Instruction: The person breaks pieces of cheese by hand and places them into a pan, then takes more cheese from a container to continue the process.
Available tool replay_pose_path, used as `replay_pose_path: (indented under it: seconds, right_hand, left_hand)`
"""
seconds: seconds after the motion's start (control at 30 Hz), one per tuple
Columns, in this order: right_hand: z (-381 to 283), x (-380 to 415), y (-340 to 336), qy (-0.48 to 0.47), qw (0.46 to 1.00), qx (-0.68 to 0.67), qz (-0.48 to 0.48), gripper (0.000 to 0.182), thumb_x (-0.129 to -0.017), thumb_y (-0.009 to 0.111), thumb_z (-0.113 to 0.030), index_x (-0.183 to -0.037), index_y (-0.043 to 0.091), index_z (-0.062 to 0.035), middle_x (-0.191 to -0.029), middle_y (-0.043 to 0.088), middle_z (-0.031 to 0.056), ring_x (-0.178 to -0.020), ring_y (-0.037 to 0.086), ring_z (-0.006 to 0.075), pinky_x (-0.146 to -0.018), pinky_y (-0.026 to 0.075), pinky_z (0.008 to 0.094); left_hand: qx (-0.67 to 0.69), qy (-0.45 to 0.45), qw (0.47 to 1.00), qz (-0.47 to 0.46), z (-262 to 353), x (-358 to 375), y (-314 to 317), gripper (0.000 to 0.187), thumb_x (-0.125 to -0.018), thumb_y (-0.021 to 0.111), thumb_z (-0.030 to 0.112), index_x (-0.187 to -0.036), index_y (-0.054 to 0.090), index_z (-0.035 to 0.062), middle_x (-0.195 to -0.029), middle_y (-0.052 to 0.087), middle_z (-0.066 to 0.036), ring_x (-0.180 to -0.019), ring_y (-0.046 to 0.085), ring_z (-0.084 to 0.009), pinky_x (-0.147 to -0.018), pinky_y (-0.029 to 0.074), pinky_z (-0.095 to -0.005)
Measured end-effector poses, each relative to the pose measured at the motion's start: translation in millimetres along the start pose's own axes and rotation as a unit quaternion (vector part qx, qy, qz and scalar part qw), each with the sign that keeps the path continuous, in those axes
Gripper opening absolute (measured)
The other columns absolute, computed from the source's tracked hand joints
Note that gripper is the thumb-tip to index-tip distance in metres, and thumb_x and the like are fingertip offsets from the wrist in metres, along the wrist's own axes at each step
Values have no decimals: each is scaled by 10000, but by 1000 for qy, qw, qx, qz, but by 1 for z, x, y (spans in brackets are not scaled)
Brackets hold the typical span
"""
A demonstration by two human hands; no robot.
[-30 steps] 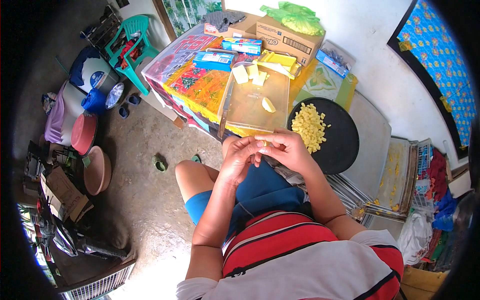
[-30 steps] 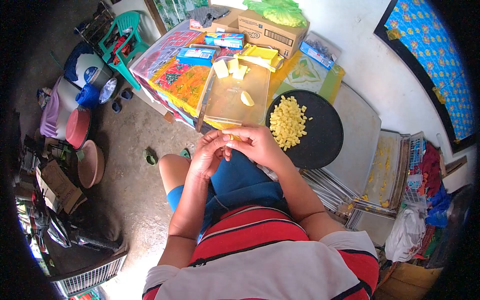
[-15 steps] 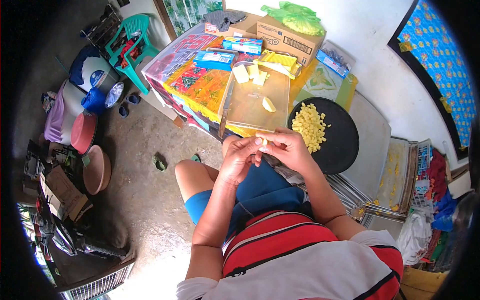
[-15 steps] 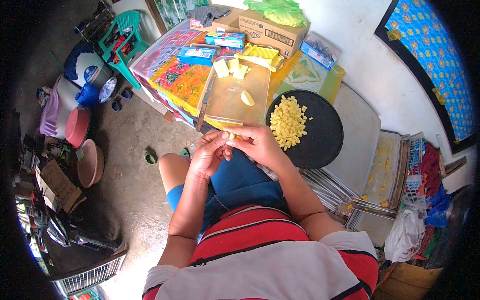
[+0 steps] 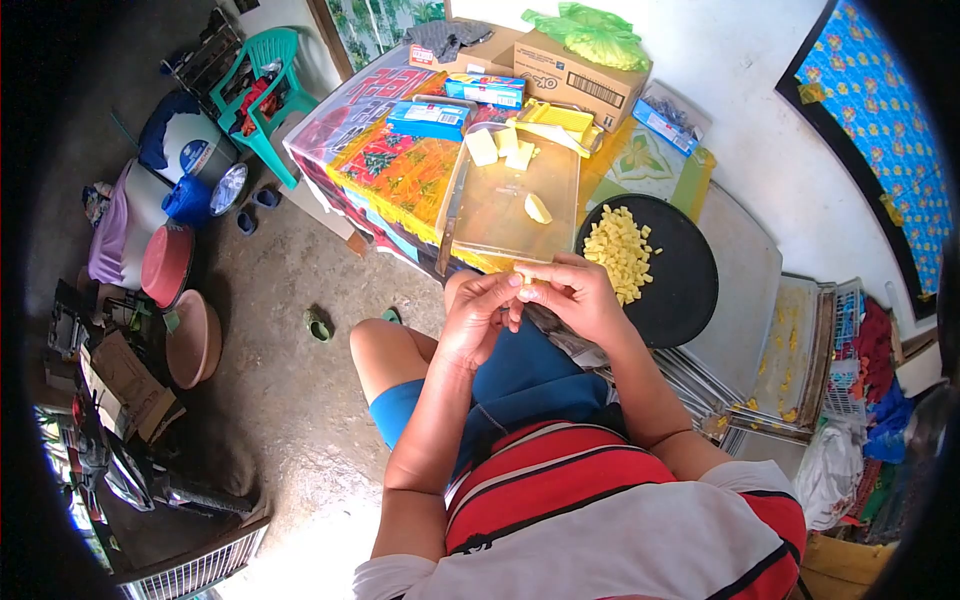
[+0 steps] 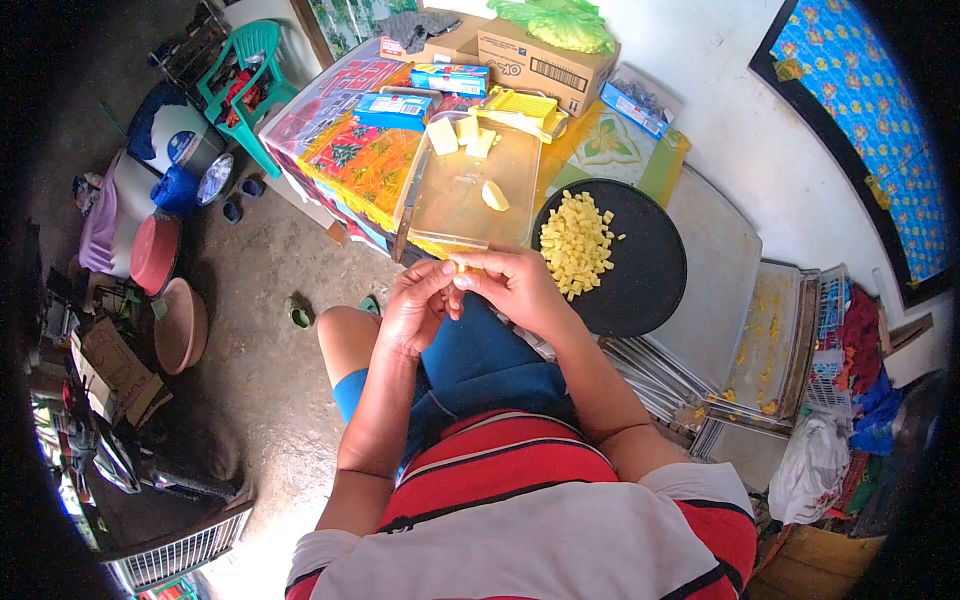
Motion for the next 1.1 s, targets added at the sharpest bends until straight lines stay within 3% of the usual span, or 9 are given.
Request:
replay_pose_path:
  seconds: [0.17,0.27,0.47,0.77,0.87,1.1]
  right_hand:
    - [2,1,0,-16,1000,15,8,265,-796,709,-69,-1060,683,-71,-789,633,60,-580,525,87,-537,427,234]
    - [-1,1,0,3,999,36,5,258,-801,700,-61,-1058,681,-71,-803,638,64,-583,531,90,-543,435,236]
    - [-1,1,1,-14,999,38,18,259,-812,679,-42,-1070,670,-65,-834,644,73,-587,539,95,-548,446,239]
    - [-2,2,1,-18,999,28,11,264,-817,671,-36,-1080,669,-61,-858,648,85,-625,583,112,-578,471,247]
    - [-3,1,-1,-59,997,51,17,255,-819,670,-38,-1074,671,-56,-853,646,87,-647,604,119,-586,480,249]
    - [-5,2,1,-14,1000,20,16,252,-824,662,-32,-1074,667,-53,-843,643,82,-637,602,115,-589,481,243]
  left_hand:
    - [4,-6,1000,5,1,2,2,196,-870,655,242,-847,654,47,-636,585,-17,-524,537,-92,-481,441,-211]
    - [14,-25,1000,-7,-1,-1,-1,196,-863,654,254,-833,586,72,-655,595,-61,-532,562,-148,-490,465,-266]
    - [67,-45,996,-20,-4,-2,-2,250,-890,604,323,-870,574,76,-659,568,-53,-569,559,-159,-522,459,-299]
    - [122,-31,989,-76,-6,-1,5,208,-872,633,275,-879,587,72,-690,570,-53,-577,556,-154,-514,449,-294]
    - [124,-30,989,-71,-9,-2,5,205,-869,641,272,-885,591,74,-694,568,-47,-582,553,-148,-509,447,-290]
    - [121,-28,990,-61,-9,-1,6,231,-896,608,304,-915,597,74,-675,575,-36,-570,554,-136,-521,452,-274]
Point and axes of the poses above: each hand's wrist, its own x-axis away from the middle knuckle, its own y-axis out of the palm, z = x × y, the point moved 3 cm from there along -x, towards the middle knuckle
